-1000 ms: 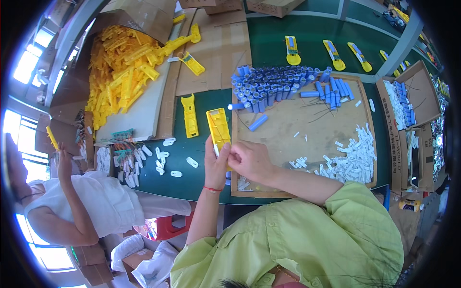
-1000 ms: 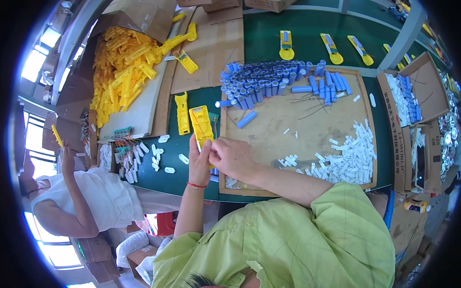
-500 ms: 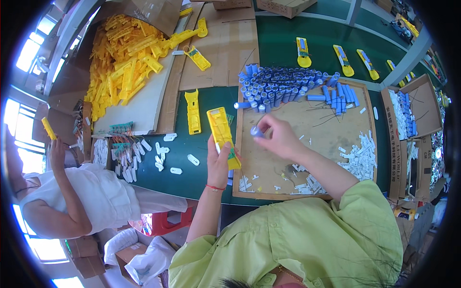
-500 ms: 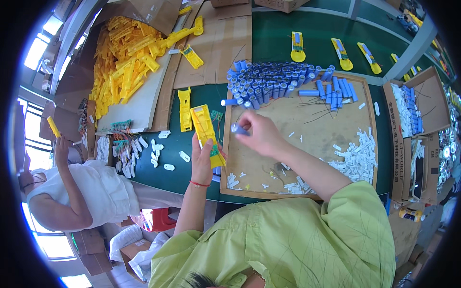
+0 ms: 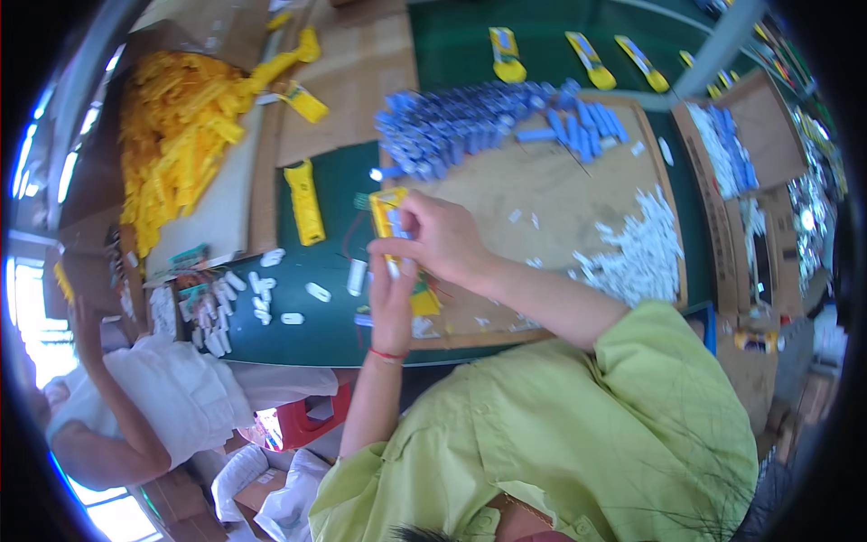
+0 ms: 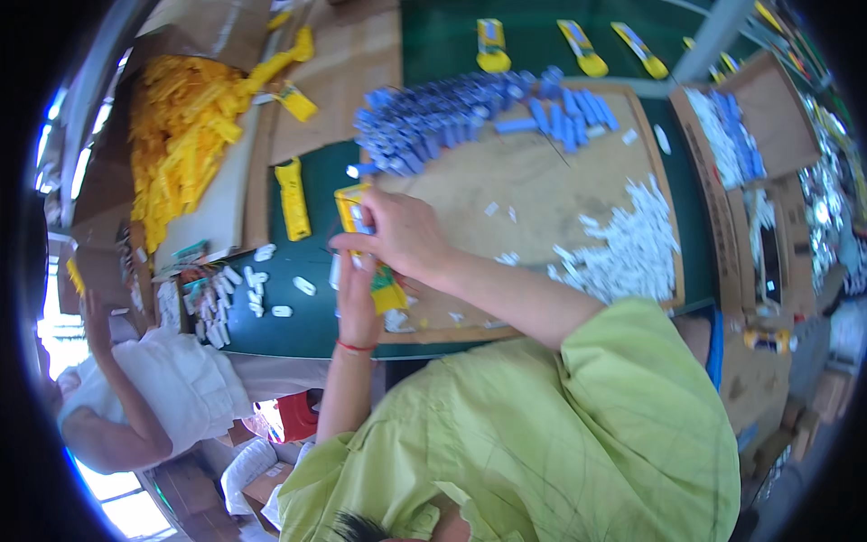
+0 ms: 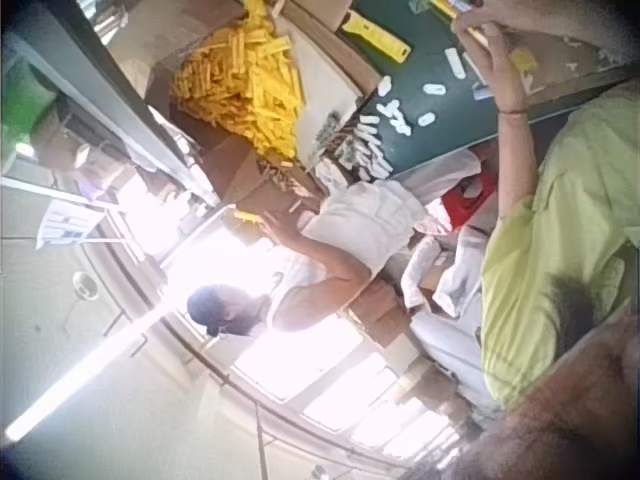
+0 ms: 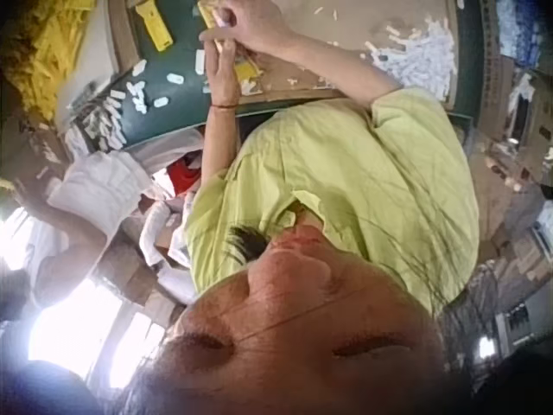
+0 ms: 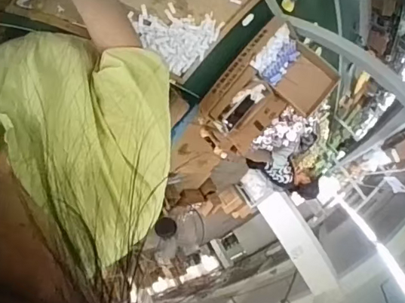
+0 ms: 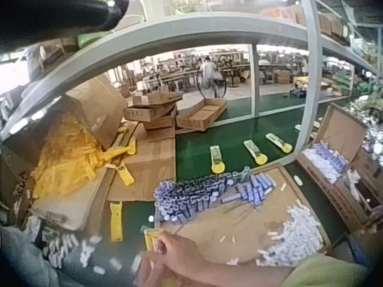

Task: The person assembles flashlights by fitting batteries, circuit boards, and small plastic parts into plastic housings by hand, placing the assembled housings aside on the table.

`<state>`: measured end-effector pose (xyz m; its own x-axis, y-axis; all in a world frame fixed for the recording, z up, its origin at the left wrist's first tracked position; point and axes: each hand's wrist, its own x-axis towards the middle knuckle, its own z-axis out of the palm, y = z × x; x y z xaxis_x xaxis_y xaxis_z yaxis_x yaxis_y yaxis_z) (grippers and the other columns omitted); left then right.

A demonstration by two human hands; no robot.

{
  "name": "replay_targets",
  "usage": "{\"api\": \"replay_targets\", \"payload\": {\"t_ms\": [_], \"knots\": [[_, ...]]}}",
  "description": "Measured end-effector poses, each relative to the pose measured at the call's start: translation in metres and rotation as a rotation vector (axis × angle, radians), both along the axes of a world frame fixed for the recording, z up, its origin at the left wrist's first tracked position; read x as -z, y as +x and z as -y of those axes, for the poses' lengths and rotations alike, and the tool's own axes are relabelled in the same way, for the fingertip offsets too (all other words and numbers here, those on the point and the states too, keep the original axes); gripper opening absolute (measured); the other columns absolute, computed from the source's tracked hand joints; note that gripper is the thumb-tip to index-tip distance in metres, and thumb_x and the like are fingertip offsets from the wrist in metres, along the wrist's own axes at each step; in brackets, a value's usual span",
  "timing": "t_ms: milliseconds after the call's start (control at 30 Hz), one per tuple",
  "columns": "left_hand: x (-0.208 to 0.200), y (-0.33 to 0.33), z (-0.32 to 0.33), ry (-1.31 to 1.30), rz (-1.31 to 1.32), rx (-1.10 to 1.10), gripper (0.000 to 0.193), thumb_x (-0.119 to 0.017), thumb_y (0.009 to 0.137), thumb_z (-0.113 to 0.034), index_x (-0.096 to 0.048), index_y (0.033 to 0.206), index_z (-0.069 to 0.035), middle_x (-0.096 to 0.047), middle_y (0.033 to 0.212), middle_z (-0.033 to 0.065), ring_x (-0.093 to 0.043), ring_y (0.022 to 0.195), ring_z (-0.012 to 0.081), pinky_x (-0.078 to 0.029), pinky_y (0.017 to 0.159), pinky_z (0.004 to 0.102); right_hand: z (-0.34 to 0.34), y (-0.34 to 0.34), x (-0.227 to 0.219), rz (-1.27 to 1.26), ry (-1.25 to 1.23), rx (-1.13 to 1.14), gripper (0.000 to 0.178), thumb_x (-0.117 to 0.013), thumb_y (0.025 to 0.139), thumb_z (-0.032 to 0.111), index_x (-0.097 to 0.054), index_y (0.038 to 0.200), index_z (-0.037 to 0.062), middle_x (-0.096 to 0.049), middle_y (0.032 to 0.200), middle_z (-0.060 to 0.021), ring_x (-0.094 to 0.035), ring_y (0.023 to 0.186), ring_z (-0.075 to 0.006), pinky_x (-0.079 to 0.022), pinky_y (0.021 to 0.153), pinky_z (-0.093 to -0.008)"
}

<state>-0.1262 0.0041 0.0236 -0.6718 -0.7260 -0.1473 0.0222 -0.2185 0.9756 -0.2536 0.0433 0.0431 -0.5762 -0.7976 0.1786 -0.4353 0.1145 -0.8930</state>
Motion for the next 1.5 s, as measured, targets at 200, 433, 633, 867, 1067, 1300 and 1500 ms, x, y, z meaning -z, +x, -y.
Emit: {"api": "replay_targets", "payload": {"t_ms": [200, 433, 633, 867, 1067, 1300, 1500], "knots": [[-0.003, 0.006, 0.006, 0.212, 0.028, 0.03, 0.033, -0.043, 0.095, -0.033, -0.039, 0.119, -0.01, -0.055, 0.082, 0.0078, -0.056, 0.069, 0.0148, -0.05, 0.062, 0.0311, -0.046, -0.079, 0.024, 0.156, -0.029, -0.204, 0.021, -0.068, 0.078, 0.024, -0.062, 0.086, 0.0051, -0.06, 0.072, -0.0047, -0.056, 0.064, -0.0153, -0.044, 0.061, -0.0254], [0.005, 0.004, 0.009, 0.342, -0.116, -0.06, 0.04, -0.036, 0.096, -0.042, -0.045, 0.114, -0.007, -0.058, 0.089, 0.0106, -0.057, 0.075, 0.0177, -0.051, 0.063, 0.0313, -0.13, -0.08, 0.05, -0.203, 0.485, -0.402, 0.02, -0.07, 0.071, 0.016, -0.064, 0.088, 0.0078, -0.061, 0.077, -0.0064, -0.06, 0.074, -0.023, -0.046, 0.066, -0.0347], [0.004, -0.004, 0.007, 0.387, -0.034, 0.089, 0.034, -0.036, 0.096, -0.038, -0.036, 0.116, -0.011, -0.058, 0.097, 0.0145, -0.057, 0.082, 0.019, -0.054, 0.063, 0.0353, -0.114, -0.065, 0.034, -0.342, 0.006, -0.255, 0.015, -0.071, 0.066, 0.004, -0.063, 0.079, 0.0064, -0.055, 0.078, -0.0036, -0.056, 0.074, -0.019, -0.046, 0.063, -0.03], [-0.007, -0.005, 0.001, 0.041, 0.006, 0.084, 0.031, -0.045, 0.095, -0.024, -0.036, 0.118, -0.005, -0.058, 0.099, 0.0134, -0.059, 0.087, 0.0178, -0.052, 0.07, 0.0314, -0.091, -0.062, 0.006, -0.458, -0.575, -0.221, 0.026, -0.072, 0.058, -0.009, -0.06, 0.078, 0.0038, -0.059, 0.084, -0.0084, -0.06, 0.076, -0.023, -0.048, 0.061, -0.0296], [-0.004, -0.01, 0.002, 0.099, -0.016, 0.071, 0.032, -0.049, 0.093, -0.014, -0.035, 0.12, -0.004, -0.058, 0.102, 0.0115, -0.06, 0.089, 0.0183, -0.051, 0.074, 0.0296, -0.076, -0.058, -0.001, -0.36, -0.421, -0.105, 0.02, -0.07, 0.068, -0.007, -0.06, 0.082, 0.002, -0.064, 0.083, -0.011, -0.063, 0.073, -0.0205, -0.049, 0.061, -0.0275], [0.011, -0.025, 0.005, 0.062, -0.071, 0.098, 0.029, -0.048, 0.093, -0.012, -0.034, 0.118, -0.003, -0.055, 0.109, 0.0133, -0.058, 0.098, 0.0198, -0.051, 0.083, 0.0359, -0.016, -0.049, -0.005, 0.533, -0.332, -0.074, 0.01, -0.065, 0.082, 0.005, -0.059, 0.088, -0.0007, -0.064, 0.082, -0.0057, -0.059, 0.072, -0.0075, -0.048, 0.063, -0.0199], [0.017, -0.03, 0.012, 0.072, -0.114, 0.11, 0.04, -0.053, 0.091, -0.01, -0.031, 0.124, 0.001, -0.051, 0.105, 0.0092, -0.056, 0.091, 0.014, -0.047, 0.077, 0.0285, 0.014, -0.049, 0.006, 0.722, -0.153, -0.107, 0.013, -0.066, 0.081, 0.008, -0.059, 0.087, -0.0005, -0.062, 0.078, -0.0038, -0.055, 0.066, -0.0057, -0.044, 0.057, -0.0187]]}}
